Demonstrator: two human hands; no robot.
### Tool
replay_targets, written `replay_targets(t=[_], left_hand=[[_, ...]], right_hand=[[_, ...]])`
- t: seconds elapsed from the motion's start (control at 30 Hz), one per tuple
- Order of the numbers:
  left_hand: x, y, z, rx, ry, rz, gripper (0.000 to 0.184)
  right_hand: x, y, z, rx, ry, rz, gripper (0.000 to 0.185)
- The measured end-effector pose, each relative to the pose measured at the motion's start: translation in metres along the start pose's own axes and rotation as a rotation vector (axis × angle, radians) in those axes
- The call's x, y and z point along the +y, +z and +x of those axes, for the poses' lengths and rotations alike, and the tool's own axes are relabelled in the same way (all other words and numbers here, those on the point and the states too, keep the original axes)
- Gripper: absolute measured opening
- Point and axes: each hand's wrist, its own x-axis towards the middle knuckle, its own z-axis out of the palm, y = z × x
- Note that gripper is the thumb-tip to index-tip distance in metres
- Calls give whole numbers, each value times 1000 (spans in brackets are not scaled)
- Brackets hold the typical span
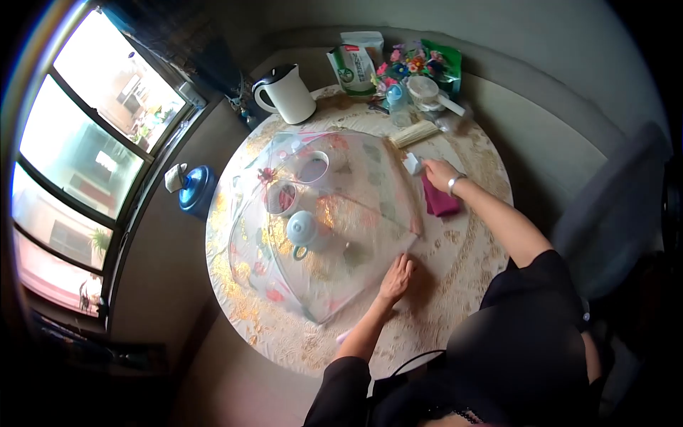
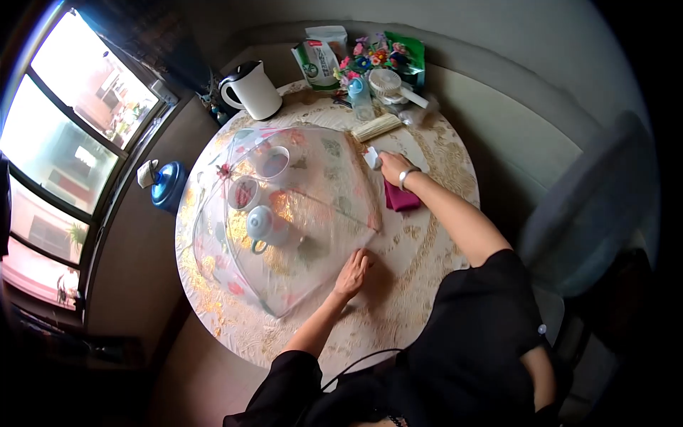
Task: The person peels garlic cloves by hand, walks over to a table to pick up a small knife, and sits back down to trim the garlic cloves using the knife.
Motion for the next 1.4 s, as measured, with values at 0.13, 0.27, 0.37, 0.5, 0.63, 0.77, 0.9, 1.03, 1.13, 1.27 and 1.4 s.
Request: replay_targets(t=[0.13,0.27,0.37,0.5,0.63,0.77,0.9,1.03,1.13,1.27,1.4], left_hand=[[-19,27,5,47,-112,21,19],[-15,15,6,-82,-175,19,28],[-16,16,6,-87,-209,-18,28],[-12,9,13,-109,-254,-31,27],[-19,18,5,-116,-221,5,30],[-19,12,6,-157,-209,4,36],[-21,10,7,-173,-187,7,36],[-20,7,8,-147,-177,-23,36],[-20,13,4,-168,-211,-26,35],[-21,15,6,-155,-216,-41,34],[-20,10,5,-159,-233,-84,36]], right_hand=[[28,47,96,144,-45,50,20],[40,83,168,142,-32,117,22],[38,96,214,140,52,99,24],[70,143,285,138,130,85,34],[63,149,307,5,158,-259,39],[68,175,330,237,298,-292,30],[61,168,341,316,508,67,31],[57,159,337,134,279,-469,31],[55,156,326,208,279,-464,30],[38,145,301,9,377,-10,29],[19,124,267,390,284,171,24]])
